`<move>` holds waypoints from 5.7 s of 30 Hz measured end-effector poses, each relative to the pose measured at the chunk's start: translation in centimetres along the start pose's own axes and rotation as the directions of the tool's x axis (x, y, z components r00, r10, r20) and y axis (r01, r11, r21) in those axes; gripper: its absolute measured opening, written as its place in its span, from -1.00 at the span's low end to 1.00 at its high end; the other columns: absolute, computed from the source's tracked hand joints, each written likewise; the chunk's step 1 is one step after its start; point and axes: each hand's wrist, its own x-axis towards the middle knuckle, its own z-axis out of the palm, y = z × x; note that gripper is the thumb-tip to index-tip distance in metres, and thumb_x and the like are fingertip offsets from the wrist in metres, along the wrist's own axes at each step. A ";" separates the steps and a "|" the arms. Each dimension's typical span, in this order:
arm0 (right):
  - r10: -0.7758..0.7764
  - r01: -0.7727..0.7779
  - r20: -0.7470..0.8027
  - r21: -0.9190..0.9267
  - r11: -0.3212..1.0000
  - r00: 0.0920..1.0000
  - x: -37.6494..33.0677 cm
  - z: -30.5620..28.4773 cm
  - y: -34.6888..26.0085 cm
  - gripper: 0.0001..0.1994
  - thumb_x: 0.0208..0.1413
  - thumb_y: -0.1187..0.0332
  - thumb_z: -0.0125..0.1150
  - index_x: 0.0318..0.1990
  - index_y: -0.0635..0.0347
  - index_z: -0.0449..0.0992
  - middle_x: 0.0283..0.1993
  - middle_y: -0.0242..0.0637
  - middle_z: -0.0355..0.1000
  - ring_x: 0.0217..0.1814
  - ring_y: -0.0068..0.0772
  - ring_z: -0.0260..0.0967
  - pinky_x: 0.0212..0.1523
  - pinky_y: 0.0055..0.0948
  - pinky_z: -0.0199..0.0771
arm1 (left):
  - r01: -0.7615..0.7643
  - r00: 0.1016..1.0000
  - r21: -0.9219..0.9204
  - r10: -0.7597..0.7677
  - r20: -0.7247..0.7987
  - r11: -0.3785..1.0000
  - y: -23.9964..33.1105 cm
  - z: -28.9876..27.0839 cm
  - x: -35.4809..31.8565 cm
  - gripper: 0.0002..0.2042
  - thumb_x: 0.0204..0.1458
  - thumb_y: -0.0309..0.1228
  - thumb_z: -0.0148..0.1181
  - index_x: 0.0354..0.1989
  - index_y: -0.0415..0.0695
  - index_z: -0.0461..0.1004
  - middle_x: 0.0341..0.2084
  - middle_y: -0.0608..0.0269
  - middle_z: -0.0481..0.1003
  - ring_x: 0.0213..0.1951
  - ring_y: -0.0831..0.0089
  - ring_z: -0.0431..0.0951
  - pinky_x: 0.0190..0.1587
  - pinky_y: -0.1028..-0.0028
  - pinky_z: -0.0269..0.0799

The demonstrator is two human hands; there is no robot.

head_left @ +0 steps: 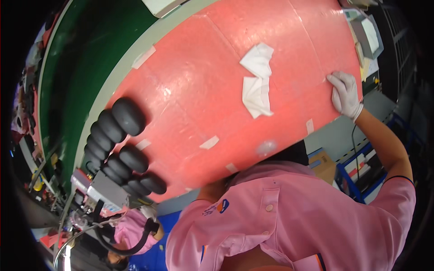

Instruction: Cleaning and inspecting wireless earbud charging cases with a wipe before sorting them into a tray.

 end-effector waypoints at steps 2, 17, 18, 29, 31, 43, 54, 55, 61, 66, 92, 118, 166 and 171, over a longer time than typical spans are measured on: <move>-0.014 0.014 0.014 0.029 0.999 1.000 0.5 -0.1 -0.7 -0.51 -0.17 0.74 0.03 0.03 0.25 0.40 -0.05 -0.11 0.31 -0.06 -0.08 0.29 -0.01 -0.23 0.31 | -0.038 0.999 -0.039 0.037 -0.026 0.998 -0.3 2.0 3.6 -0.78 0.19 -0.33 0.01 -0.07 -0.11 0.46 -0.21 -0.06 0.50 -0.20 0.07 0.50 -0.13 0.19 0.41; 0.029 -0.030 0.015 0.051 0.998 0.999 0.5 -0.8 -0.4 -0.58 -0.05 0.73 0.04 0.04 0.30 0.41 -0.01 -0.06 0.29 0.04 -0.06 0.31 0.10 -0.26 0.31 | -0.077 0.988 0.072 0.086 -0.127 0.994 -0.8 5.8 8.7 -0.73 0.18 -0.33 -0.03 0.00 -0.11 0.44 -0.09 -0.09 0.47 -0.07 0.00 0.47 -0.03 0.16 0.38; 0.015 -0.015 -0.001 0.066 0.998 1.000 0.6 -0.7 -0.8 -0.58 -0.05 0.73 0.04 0.04 0.30 0.41 -0.01 -0.06 0.29 0.04 -0.06 0.31 0.10 -0.26 0.31 | -0.079 0.986 0.097 0.092 -0.138 0.992 -1.1 5.8 8.4 -0.72 0.18 -0.33 -0.03 0.01 -0.11 0.44 -0.09 -0.10 0.47 -0.07 0.00 0.47 -0.02 0.16 0.37; -0.247 0.235 0.084 0.135 0.963 0.965 10.4 1.5 -13.2 -0.70 0.17 0.20 0.09 -0.05 0.15 0.52 0.02 -0.07 0.42 0.10 -0.17 0.37 -0.02 -0.26 0.42 | -0.075 0.992 -0.105 0.085 0.095 0.992 7.6 1.2 1.0 -0.72 0.22 -0.29 -0.06 -0.16 -0.21 0.53 -0.18 -0.01 0.54 -0.14 0.06 0.54 -0.04 0.29 0.44; -0.253 0.248 0.025 0.128 0.960 0.967 9.8 2.5 -13.1 -0.77 0.15 0.27 0.12 -0.13 0.17 0.55 -0.12 -0.11 0.44 -0.03 -0.18 0.41 -0.10 -0.29 0.44 | -0.294 0.956 -0.191 0.290 -0.046 0.937 11.8 -0.7 -1.6 -0.83 0.14 -0.45 0.07 -0.17 -0.22 0.53 -0.25 0.02 0.55 -0.18 0.14 0.56 -0.07 0.35 0.45; 0.239 0.005 -0.116 0.907 0.421 0.964 4.1 4.6 -13.6 -0.80 0.05 0.41 0.26 -0.21 0.35 0.54 -0.25 -0.19 0.45 -0.25 -0.43 0.43 -0.22 -0.46 0.42 | -0.225 0.697 0.632 0.576 -0.427 0.741 17.5 -1.0 5.3 -0.71 -0.14 -0.23 0.35 -0.34 -0.13 0.46 -0.35 0.16 0.41 -0.26 0.19 0.44 -0.28 0.28 0.46; 0.257 0.080 -0.208 0.898 0.433 0.944 3.3 6.3 -13.2 -0.82 0.18 0.46 0.15 -0.09 0.26 0.54 -0.25 -0.45 0.44 -0.23 -0.68 0.36 -0.16 -0.67 0.39 | -0.149 0.609 0.808 0.697 -0.379 0.570 16.9 -1.2 5.9 -0.84 -0.02 -0.33 0.20 -0.48 -0.15 0.48 -0.55 0.21 0.43 -0.46 0.21 0.50 -0.45 0.40 0.48; 0.284 0.063 -0.190 0.914 0.400 0.940 3.3 6.2 -13.3 -0.82 0.17 0.46 0.16 -0.09 0.26 0.54 -0.25 -0.45 0.45 -0.23 -0.69 0.36 -0.17 -0.67 0.39 | -0.231 0.688 0.583 0.555 -0.468 0.779 16.8 -2.5 6.1 -0.82 0.01 -0.32 0.19 -0.44 -0.20 0.51 -0.56 0.19 0.48 -0.47 0.24 0.53 -0.43 0.42 0.47; 0.354 -0.050 -0.083 0.935 0.350 0.931 2.1 4.6 -14.3 -0.84 0.15 0.47 0.19 -0.13 0.28 0.53 -0.30 -0.44 0.45 -0.27 -0.70 0.36 -0.24 -0.68 0.38 | -0.201 0.695 -0.066 0.095 -0.712 0.977 16.8 -2.1 5.5 -0.74 0.13 -0.31 0.14 -0.29 -0.31 0.56 -0.51 0.06 0.57 -0.40 0.46 0.61 -0.33 0.47 0.45; 0.104 0.227 -0.344 0.788 0.573 0.933 1.2 2.7 -18.3 -0.81 0.06 0.55 0.26 -0.15 0.29 0.52 -0.31 -0.33 0.50 -0.28 -0.60 0.43 -0.21 -0.61 0.44 | -0.352 0.797 -0.559 -0.073 -0.600 0.750 18.9 -0.3 3.3 -0.74 0.24 -0.35 0.03 -0.18 -0.32 0.53 -0.42 0.18 0.57 -0.33 0.50 0.60 -0.26 0.57 0.52; -0.608 0.525 -0.032 0.542 0.656 0.793 15.2 9.2 -33.6 -0.70 0.18 0.56 0.04 0.07 0.31 0.42 -0.23 -0.25 0.48 -0.21 -0.47 0.44 -0.13 -0.49 0.43 | 0.707 0.034 -0.253 -0.390 -0.920 0.660 -39.0 -6.8 -14.5 -0.77 0.01 -0.22 0.17 -0.32 -0.13 0.52 -0.31 -0.03 0.57 -0.21 -0.03 0.57 -0.18 0.15 0.51; -0.632 0.606 0.156 0.184 0.774 0.759 15.4 9.4 -31.8 -0.59 -0.41 0.44 0.19 -0.22 0.04 0.48 -0.48 -0.49 0.21 -0.61 -0.45 0.12 -0.54 -0.38 0.00 | -0.170 0.424 0.085 0.151 -0.893 0.982 -34.9 -8.9 21.6 -0.80 0.06 -0.27 0.12 -0.37 -0.16 0.47 -0.47 -0.01 0.51 -0.40 0.19 0.52 -0.33 0.32 0.44; -0.436 0.358 0.197 0.332 0.873 0.878 31.1 4.9 -28.0 -0.05 -0.21 0.03 0.44 0.30 0.33 0.08 0.28 0.23 0.10 0.26 0.06 0.18 0.22 -0.10 0.21 | -0.278 -0.235 0.168 0.103 -0.967 0.946 -0.6 -7.2 -10.8 -0.80 0.20 -0.36 -0.01 -0.42 -0.21 0.31 -0.59 0.18 0.37 -0.57 0.47 0.35 -0.52 0.53 0.26; -0.663 0.736 -0.388 0.063 0.674 0.640 22.8 -0.6 -24.4 -0.29 -0.15 0.40 0.43 0.22 0.18 0.26 0.07 -0.13 0.34 0.12 -0.21 0.30 0.11 -0.33 0.31 | -0.462 0.161 0.213 0.317 -0.934 0.861 7.3 -7.7 -6.7 -0.82 0.22 -0.39 -0.09 -0.30 -0.27 0.35 -0.50 0.08 0.43 -0.51 0.44 0.41 -0.39 0.50 0.41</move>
